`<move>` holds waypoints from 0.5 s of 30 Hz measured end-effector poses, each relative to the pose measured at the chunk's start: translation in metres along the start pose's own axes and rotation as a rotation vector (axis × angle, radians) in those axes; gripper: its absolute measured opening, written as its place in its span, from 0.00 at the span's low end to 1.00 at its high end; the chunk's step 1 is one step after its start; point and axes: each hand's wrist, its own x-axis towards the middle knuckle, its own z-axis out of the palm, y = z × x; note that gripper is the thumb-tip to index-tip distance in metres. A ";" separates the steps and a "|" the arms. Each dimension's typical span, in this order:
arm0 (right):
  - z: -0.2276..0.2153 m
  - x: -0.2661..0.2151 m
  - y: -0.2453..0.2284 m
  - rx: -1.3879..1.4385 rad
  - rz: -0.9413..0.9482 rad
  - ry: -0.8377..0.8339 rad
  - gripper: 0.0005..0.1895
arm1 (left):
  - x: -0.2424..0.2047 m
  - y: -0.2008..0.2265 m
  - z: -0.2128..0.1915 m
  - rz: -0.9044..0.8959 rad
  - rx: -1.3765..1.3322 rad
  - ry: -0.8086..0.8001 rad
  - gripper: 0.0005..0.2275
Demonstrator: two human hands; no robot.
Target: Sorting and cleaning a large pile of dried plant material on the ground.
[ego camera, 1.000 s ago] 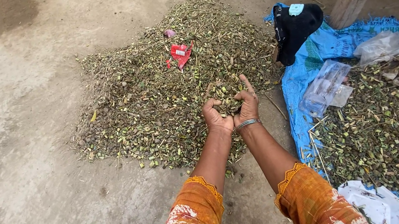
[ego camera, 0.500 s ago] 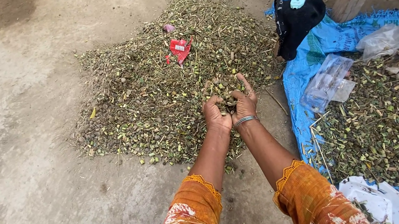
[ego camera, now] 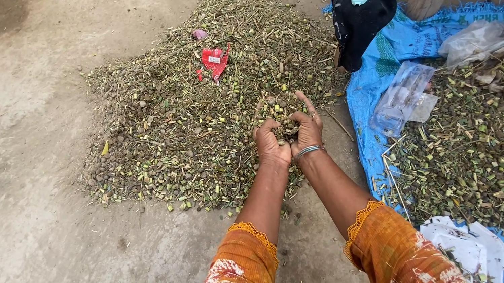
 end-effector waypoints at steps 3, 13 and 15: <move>-0.016 0.014 -0.003 0.003 -0.050 -0.030 0.37 | 0.003 -0.012 0.003 -0.013 -0.013 -0.023 0.20; -0.025 0.007 -0.059 0.047 -0.063 -0.016 0.37 | -0.018 -0.052 0.039 -0.057 0.000 -0.102 0.29; -0.036 0.012 -0.069 0.056 -0.057 -0.007 0.37 | -0.018 -0.066 0.044 -0.044 -0.024 -0.200 0.32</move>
